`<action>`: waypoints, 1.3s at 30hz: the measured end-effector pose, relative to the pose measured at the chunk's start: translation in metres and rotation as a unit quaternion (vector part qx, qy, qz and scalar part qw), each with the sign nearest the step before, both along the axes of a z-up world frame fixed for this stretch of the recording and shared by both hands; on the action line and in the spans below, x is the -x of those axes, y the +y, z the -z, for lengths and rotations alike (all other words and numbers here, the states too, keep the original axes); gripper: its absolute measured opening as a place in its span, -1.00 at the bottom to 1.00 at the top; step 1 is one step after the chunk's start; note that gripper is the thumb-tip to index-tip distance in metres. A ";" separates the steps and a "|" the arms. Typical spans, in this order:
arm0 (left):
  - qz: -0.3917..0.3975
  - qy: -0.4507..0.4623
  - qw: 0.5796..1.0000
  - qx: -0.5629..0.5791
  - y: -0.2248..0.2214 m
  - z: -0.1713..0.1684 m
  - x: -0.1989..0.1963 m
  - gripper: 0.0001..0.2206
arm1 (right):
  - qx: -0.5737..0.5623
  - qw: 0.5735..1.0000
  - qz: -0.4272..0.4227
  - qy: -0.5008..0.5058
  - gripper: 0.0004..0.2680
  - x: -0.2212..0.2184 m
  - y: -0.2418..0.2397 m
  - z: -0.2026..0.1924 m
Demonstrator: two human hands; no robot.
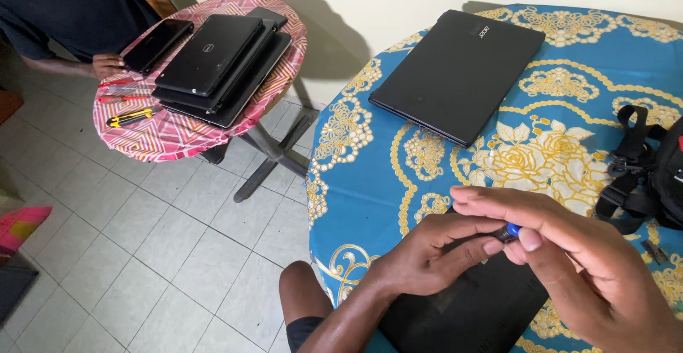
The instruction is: Removing the back cover of a laptop using a screwdriver and prying it open to reveal internal components.
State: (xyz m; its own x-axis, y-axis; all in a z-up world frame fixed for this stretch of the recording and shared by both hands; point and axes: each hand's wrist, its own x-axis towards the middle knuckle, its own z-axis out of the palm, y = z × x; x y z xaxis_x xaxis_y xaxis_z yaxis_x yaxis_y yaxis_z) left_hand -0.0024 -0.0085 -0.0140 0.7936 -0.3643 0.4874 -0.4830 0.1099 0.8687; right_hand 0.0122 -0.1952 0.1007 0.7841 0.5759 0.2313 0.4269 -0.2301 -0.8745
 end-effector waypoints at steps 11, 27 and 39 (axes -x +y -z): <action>-0.139 -0.079 0.987 0.026 -0.008 -0.007 -0.011 -0.81 | 0.012 0.954 0.137 -0.267 -0.88 -0.003 0.002 0.015; -0.070 -0.029 0.996 0.047 0.005 -0.006 -0.006 -0.78 | 0.015 0.977 0.096 -0.189 -0.71 0.011 0.008 -0.002; -0.047 -0.035 0.998 -0.017 -0.001 -0.016 -0.002 -0.78 | -0.044 0.988 -0.018 -0.150 -0.75 -0.010 0.005 0.010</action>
State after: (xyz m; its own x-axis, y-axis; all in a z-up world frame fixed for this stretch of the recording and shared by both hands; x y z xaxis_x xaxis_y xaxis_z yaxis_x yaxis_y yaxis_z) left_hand -0.0008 -0.0097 0.0024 0.7898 -0.3076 0.5307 -0.5486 0.0328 0.8354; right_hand 0.0223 -0.1900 0.0903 0.6519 0.5701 0.4999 0.6760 -0.1384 -0.7238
